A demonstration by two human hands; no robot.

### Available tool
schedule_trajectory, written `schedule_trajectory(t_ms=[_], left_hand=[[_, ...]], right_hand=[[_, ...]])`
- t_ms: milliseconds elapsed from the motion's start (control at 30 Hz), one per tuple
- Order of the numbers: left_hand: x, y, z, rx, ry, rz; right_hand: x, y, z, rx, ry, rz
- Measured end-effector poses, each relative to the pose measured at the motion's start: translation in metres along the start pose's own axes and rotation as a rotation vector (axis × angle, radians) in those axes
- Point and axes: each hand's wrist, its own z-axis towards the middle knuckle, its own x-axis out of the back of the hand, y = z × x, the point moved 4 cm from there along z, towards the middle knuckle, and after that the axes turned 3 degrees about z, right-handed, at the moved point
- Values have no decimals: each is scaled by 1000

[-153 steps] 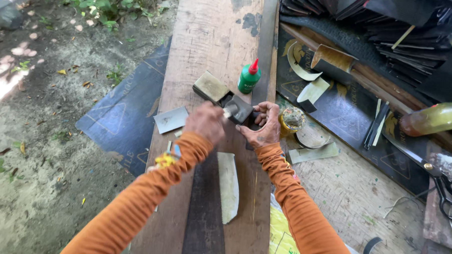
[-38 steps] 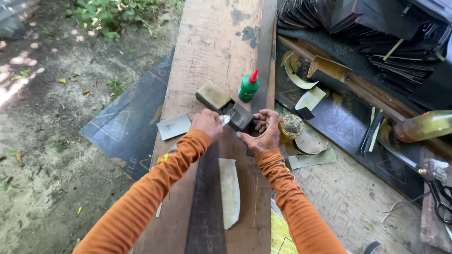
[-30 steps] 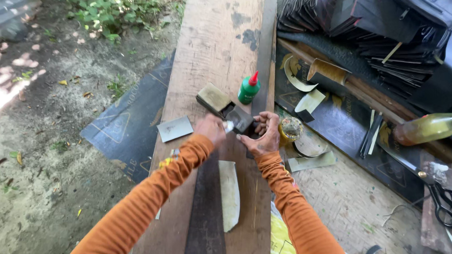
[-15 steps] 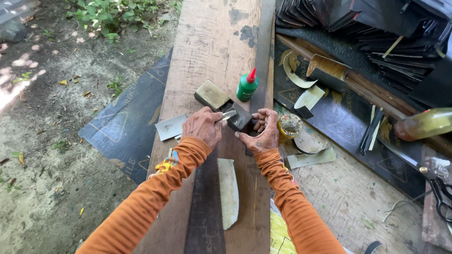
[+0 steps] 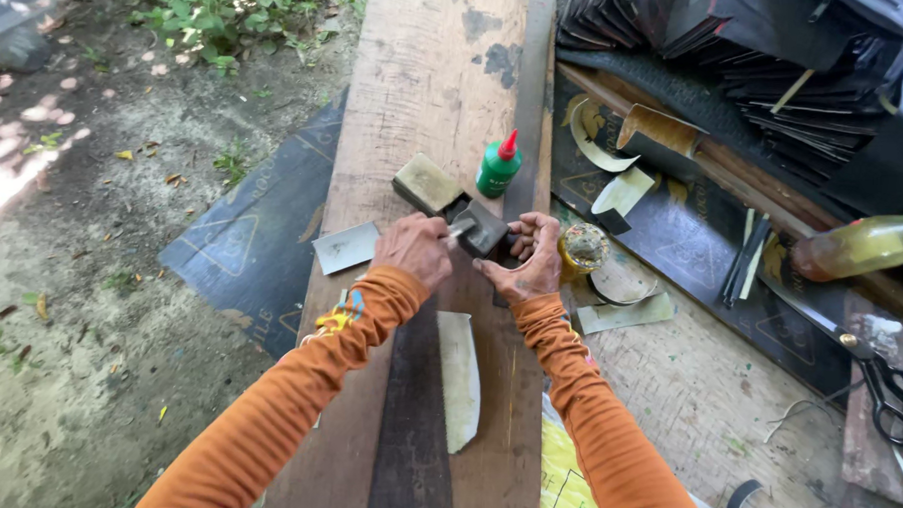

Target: The person uses a utility knife to cut thin bamboo strips from a larger piece on a wooden workbench. They repeatedly sharpen the knife on a handheld sharpening stone and continue cutting multiple strips, placing them on the bench.

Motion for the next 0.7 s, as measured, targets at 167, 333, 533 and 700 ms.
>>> schedule_trajectory(t_ms=[167,333,533,700], left_hand=[[-25,-18,33,-64,75,1],[32,-54,7,153,140,-296],[125,-109,-78,557,-57,-506],[110,-126,-83,586,-157,-504]], right_hand=[[3,7,-3,29,-1,41],[-1,-6,8,-2,-44,-5],[21,-77,8,109,-146,-392],[-70,-119,-10,565,-352,-187]])
